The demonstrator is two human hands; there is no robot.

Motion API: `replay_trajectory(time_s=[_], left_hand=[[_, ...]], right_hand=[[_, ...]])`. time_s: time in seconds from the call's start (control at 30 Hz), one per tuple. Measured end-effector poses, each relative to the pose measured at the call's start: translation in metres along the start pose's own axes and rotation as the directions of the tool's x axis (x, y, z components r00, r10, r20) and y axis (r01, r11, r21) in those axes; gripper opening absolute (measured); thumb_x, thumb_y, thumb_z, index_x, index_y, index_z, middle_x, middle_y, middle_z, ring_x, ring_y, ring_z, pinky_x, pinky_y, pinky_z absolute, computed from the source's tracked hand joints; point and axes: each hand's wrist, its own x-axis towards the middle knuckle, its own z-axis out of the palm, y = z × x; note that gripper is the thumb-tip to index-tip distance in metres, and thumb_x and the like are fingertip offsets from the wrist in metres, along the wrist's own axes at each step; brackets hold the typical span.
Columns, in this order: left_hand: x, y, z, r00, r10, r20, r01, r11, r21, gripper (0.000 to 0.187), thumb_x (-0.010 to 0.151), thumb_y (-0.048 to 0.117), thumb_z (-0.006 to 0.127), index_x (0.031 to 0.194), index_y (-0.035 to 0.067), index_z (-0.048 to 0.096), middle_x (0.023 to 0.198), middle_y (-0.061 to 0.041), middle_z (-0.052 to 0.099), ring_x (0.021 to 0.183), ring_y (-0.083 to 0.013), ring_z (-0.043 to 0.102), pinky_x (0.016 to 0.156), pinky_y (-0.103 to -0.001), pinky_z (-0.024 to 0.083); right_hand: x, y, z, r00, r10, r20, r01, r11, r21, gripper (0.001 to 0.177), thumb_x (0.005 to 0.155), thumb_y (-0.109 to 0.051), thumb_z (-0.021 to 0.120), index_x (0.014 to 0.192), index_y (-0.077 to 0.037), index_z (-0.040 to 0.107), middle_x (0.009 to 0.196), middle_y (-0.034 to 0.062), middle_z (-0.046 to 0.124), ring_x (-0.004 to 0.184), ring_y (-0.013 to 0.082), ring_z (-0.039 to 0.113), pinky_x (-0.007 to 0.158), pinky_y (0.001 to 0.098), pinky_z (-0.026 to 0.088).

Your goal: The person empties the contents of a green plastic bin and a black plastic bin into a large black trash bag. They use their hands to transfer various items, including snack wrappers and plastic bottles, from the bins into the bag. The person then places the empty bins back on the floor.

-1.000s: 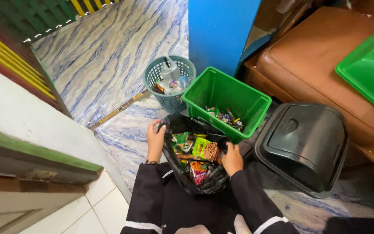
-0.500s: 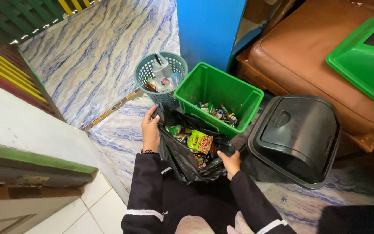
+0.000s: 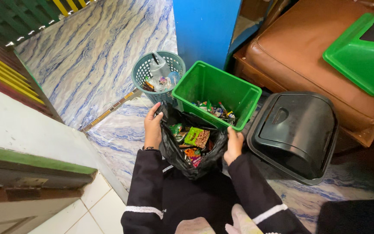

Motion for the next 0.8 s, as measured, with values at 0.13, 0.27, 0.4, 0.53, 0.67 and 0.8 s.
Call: replay_trajectory(time_s=[0.13,0.27,0.4,0.53,0.67,0.8], left_hand=[[0.005,-0.005,-0.001,1.0,0.027,-0.013,-0.026,0.999,0.02,0.047,0.09,-0.008,0.06,0.136,-0.002,0.062,0.131,-0.006,0.066,0.111,-0.0117,0.063,0.099,-0.025,0.048],[0.009,-0.005,-0.02,0.997,0.008,-0.075,-0.009,1.0,-0.016,0.047,0.09,-0.009,0.06,0.136,-0.003,0.063,0.129,-0.008,0.066,0.109,-0.0131,0.063,0.096,-0.026,0.049],[0.01,0.011,-0.045,0.991,0.043,-0.13,-0.046,0.999,-0.022,0.05,0.087,-0.01,0.061,0.136,-0.001,0.062,0.126,-0.01,0.067,0.108,-0.0155,0.065,0.095,-0.028,0.051],[0.004,0.034,-0.068,0.946,0.195,-0.26,-0.175,0.98,0.098,0.05,0.087,-0.009,0.062,0.136,-0.002,0.062,0.129,-0.008,0.065,0.11,-0.0133,0.063,0.095,-0.026,0.05],[-0.002,0.043,-0.103,0.904,0.227,-0.363,-0.146,0.96,0.238,0.049,0.086,-0.003,0.066,0.135,-0.002,0.061,0.128,-0.009,0.066,0.109,-0.0147,0.063,0.094,-0.028,0.05],[0.006,0.02,-0.128,0.924,0.155,-0.348,0.013,0.9,0.435,0.047,0.084,0.006,0.074,0.129,-0.004,0.065,0.122,-0.011,0.069,0.107,-0.0182,0.065,0.094,-0.031,0.052]], right_hand=[[0.031,-0.007,0.017,0.924,0.214,-0.317,-0.22,0.975,0.019,0.038,0.093,-0.041,0.07,0.109,-0.007,0.065,0.101,0.0016,0.064,0.096,0.0155,0.055,0.085,0.0353,0.045],[0.051,-0.01,0.032,0.858,0.252,-0.448,-0.287,0.958,-0.01,0.03,0.089,-0.029,0.07,0.098,-0.002,0.063,0.09,0.0073,0.06,0.083,0.0227,0.053,0.071,0.0428,0.044],[0.056,-0.006,0.025,0.905,0.282,-0.318,-0.259,0.959,0.113,0.019,0.076,-0.006,0.065,0.092,0.004,0.062,0.086,0.0118,0.062,0.074,0.0252,0.06,0.064,0.0442,0.049],[0.042,0.008,0.027,0.942,0.217,-0.256,-0.246,0.965,-0.087,0.016,0.075,-0.005,0.066,0.089,0.003,0.064,0.086,0.0121,0.062,0.079,0.0237,0.059,0.07,0.0405,0.048],[0.036,0.01,0.003,0.939,0.311,-0.146,-0.321,0.946,-0.052,0.015,0.076,-0.005,0.066,0.09,0.0,0.062,0.09,0.011,0.06,0.086,0.0259,0.058,0.076,0.0427,0.048],[0.041,0.003,-0.013,0.932,0.335,-0.137,-0.36,0.897,-0.257,0.019,0.084,-0.008,0.069,0.101,0.0,0.066,0.112,0.0027,0.062,0.106,0.0153,0.052,0.09,0.0382,0.04]])
